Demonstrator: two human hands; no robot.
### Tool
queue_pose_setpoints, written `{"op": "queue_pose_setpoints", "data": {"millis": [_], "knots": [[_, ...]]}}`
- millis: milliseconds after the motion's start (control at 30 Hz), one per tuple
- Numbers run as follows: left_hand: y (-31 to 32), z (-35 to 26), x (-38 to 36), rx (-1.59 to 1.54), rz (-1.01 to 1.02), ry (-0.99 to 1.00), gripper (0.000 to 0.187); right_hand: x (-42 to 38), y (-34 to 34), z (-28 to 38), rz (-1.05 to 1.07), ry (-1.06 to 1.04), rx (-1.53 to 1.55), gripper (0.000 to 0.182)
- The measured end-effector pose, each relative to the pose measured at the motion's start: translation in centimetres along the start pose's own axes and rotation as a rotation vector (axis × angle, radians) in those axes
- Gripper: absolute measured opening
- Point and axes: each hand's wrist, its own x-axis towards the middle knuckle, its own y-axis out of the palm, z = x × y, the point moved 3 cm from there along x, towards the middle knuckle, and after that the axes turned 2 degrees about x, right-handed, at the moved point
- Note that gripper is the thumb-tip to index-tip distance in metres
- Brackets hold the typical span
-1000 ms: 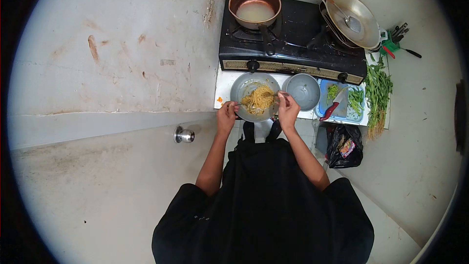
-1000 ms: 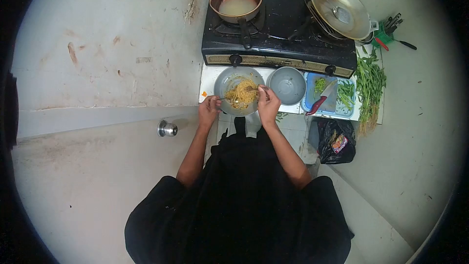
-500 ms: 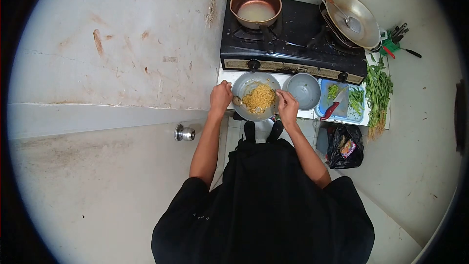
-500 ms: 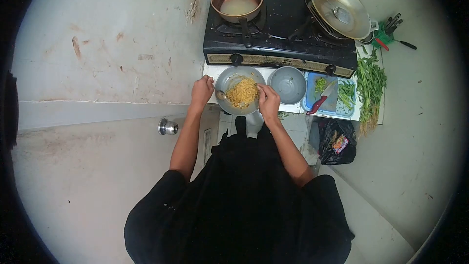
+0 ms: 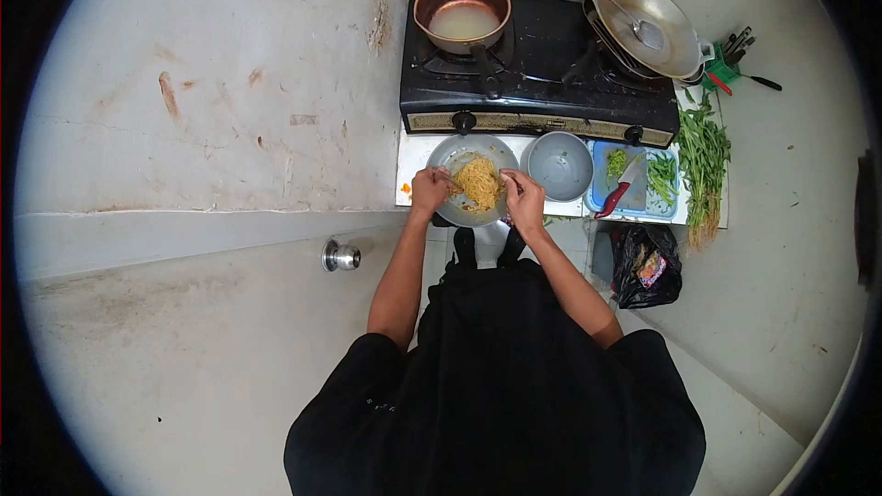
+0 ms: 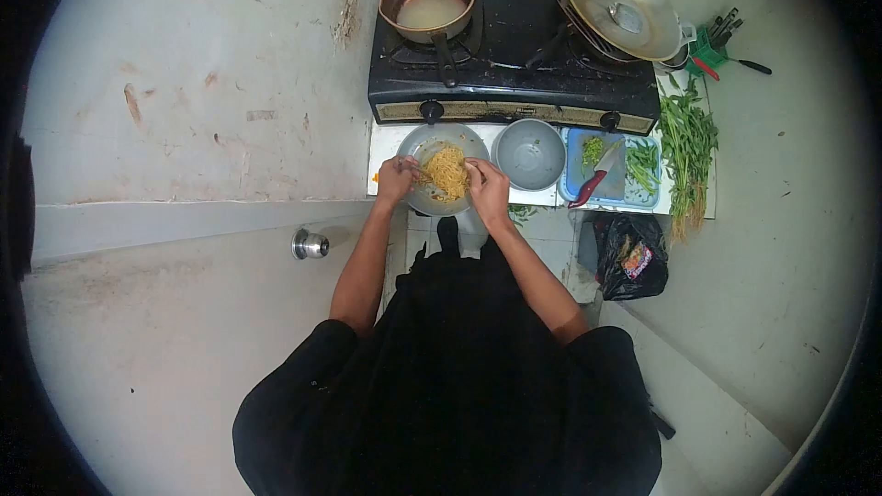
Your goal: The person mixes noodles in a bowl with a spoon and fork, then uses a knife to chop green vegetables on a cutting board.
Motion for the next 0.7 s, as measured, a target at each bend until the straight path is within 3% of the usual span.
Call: {"op": "queue_pose_setpoints", "data": {"millis": [200,267,533,700], "knots": [[-1.3,-3.5,-2.2,-0.017,-0.082,0.043,0.028,0.1,0.6,-2.0,-0.019,0.098,0.065,0.017],[-2.0,-4.6,-2.6,0.005,-0.096,0.060,0.029,0.3,0.9,-2.5,-0.046,0.219,0.268,0.018],[-1.7,-7.7,-2.0,0.073,-0.182,0.384,0.027,0.7,-0.2,-1.5,-0.073,0.154,0.118,0.020],[-2.1,-8.3,-2.3,0.273,-0.272,0.420,0.023,0.9,-1.5,-0.4,-0.161,0.065,0.019,0.020]]}}
